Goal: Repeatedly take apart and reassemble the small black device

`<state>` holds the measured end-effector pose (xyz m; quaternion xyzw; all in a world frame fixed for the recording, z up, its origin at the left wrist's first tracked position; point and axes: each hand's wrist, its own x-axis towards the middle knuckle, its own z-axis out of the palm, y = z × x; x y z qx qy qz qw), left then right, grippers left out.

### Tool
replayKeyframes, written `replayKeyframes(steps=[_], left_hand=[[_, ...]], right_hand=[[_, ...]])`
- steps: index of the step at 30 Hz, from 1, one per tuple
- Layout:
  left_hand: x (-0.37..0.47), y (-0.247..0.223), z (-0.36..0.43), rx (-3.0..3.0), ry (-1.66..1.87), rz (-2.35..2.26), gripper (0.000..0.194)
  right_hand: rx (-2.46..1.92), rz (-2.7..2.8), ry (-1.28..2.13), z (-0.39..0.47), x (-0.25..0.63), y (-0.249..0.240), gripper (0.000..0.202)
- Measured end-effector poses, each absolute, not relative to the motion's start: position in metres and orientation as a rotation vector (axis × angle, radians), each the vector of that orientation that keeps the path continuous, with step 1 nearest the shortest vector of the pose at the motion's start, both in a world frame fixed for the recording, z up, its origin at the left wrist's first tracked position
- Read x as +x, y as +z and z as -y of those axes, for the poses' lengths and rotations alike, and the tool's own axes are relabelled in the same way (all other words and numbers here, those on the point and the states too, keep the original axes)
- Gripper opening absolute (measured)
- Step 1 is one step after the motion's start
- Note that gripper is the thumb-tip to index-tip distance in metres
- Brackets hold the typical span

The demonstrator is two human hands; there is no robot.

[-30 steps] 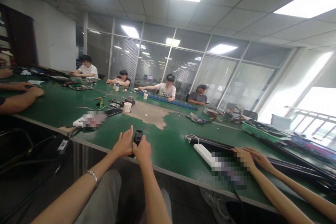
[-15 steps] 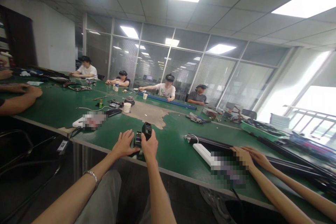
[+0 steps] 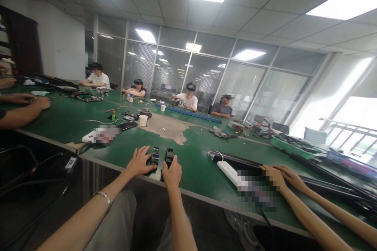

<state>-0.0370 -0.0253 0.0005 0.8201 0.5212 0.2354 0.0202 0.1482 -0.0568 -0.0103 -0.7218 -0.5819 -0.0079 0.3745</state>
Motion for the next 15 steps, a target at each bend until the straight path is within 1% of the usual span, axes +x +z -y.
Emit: replayKeyframes(steps=[5, 10, 15], left_hand=[[-0.037, -0.002, 0.025, 2.549, 0.762, -1.608, 0.064], [-0.037, -0.005, 0.023, 2.558, 0.757, -1.616, 0.066], [-0.037, -0.005, 0.022, 2.559, 0.754, -1.608, 0.064]], right_hand=[[-1.797, 1.401, 0.047, 0.056, 0.144, 0.007, 0.063], [-1.705, 1.452, 0.1, 0.054, 0.124, 0.03, 0.06], [-1.691, 1.507, 0.125, 0.056, 0.105, 0.036, 0.056]])
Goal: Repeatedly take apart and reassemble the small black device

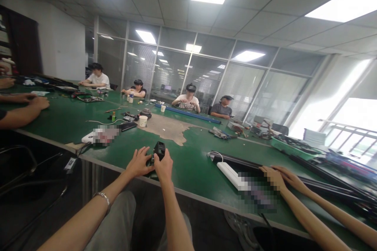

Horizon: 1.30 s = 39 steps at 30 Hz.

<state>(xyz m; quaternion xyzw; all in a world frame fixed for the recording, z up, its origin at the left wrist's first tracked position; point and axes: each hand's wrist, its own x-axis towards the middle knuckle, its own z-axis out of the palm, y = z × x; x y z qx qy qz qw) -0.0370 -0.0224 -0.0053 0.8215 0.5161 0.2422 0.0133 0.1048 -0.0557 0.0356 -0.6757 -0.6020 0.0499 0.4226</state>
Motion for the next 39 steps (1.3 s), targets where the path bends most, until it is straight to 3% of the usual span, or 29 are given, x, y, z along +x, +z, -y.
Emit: replayKeyframes(steps=[5, 12, 20, 27, 34, 39], left_hand=[[-0.037, -0.007, 0.023, 2.547, 0.752, -1.617, 0.063], [-0.036, -0.009, 0.021, 2.5, 0.811, -1.643, 0.09], [-0.035, -0.004, 0.023, 2.451, 0.723, -1.64, 0.09], [-0.036, 0.0, 0.027, 2.443, 0.767, -1.613, 0.104], [-0.037, -0.003, 0.025, 2.487, 0.787, -1.585, 0.111], [-0.036, -0.007, 0.022, 2.492, 0.812, -1.597, 0.115]], right_hand=[[-1.685, 1.568, 0.14, 0.052, 0.095, 0.041, 0.042], [-1.737, 1.598, 0.161, 0.05, 0.086, 0.031, 0.035], [-1.7, 1.608, 0.151, 0.057, 0.087, 0.003, 0.067], [-1.651, 1.498, 0.216, 0.055, 0.088, 0.015, 0.05], [-1.616, 1.36, 0.172, 0.045, 0.111, 0.034, 0.059], [-1.695, 1.324, 0.105, 0.05, 0.144, 0.021, 0.063]])
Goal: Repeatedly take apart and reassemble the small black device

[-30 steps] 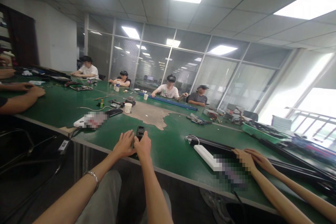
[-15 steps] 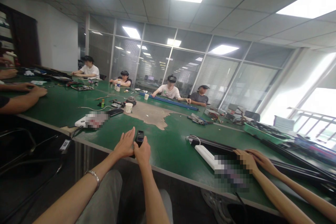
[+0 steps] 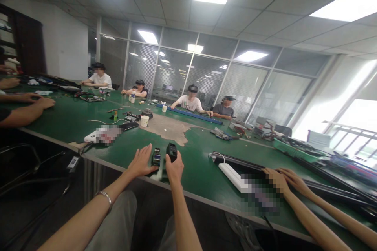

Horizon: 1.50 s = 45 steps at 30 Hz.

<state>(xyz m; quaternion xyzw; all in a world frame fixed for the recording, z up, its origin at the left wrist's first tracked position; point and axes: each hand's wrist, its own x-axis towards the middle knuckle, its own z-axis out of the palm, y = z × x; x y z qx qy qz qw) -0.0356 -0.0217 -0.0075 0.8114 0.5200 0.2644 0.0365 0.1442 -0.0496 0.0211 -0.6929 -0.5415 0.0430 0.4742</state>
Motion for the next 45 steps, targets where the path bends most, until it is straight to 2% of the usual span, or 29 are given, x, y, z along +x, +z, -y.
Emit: replayKeyframes(steps=[8, 13, 22, 26, 32, 36, 45], left_hand=[[-0.035, -0.003, 0.023, 2.488, 0.775, -1.593, 0.115], [-0.036, 0.0, 0.025, 2.478, 0.769, -1.603, 0.113], [-0.036, -0.002, 0.026, 2.471, 0.8, -1.608, 0.112], [-0.037, -0.003, 0.025, 2.468, 0.804, -1.597, 0.115], [-0.037, -0.002, 0.028, 2.465, 0.835, -1.597, 0.107], [-0.036, -0.002, 0.029, 2.461, 0.835, -1.596, 0.109], [-0.036, -0.002, 0.028, 2.435, 0.817, -1.611, 0.099]], right_hand=[[-1.776, 1.396, 0.084, 0.055, 0.158, -0.011, 0.068], [-1.805, 1.469, -0.063, 0.055, 0.156, -0.02, 0.075], [-1.671, 1.326, 0.086, 0.057, 0.141, 0.013, 0.066], [-1.603, 1.384, 0.123, 0.057, 0.123, 0.024, 0.063], [-1.612, 1.461, 0.166, 0.054, 0.102, 0.029, 0.06], [-1.648, 1.547, 0.16, 0.049, 0.095, 0.036, 0.059], [-1.661, 1.635, 0.164, 0.053, 0.086, 0.011, 0.055]])
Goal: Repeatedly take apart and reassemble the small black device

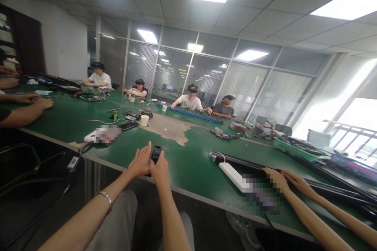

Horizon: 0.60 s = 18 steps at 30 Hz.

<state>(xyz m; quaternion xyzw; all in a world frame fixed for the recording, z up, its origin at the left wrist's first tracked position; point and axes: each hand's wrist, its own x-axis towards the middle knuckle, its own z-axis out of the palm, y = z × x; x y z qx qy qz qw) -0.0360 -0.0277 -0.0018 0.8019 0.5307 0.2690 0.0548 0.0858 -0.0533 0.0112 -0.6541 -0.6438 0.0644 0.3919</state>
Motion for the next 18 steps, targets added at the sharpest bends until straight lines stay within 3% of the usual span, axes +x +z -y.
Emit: replayKeyframes(steps=[7, 18], left_hand=[[-0.035, -0.004, 0.027, 2.44, 0.855, -1.61, 0.099], [-0.035, -0.004, 0.025, 2.462, 0.834, -1.587, 0.12]], right_hand=[[-1.63, 1.563, 0.19, 0.053, 0.087, 0.01, 0.054], [-1.614, 1.388, 0.117, 0.048, 0.131, 0.03, 0.066]])
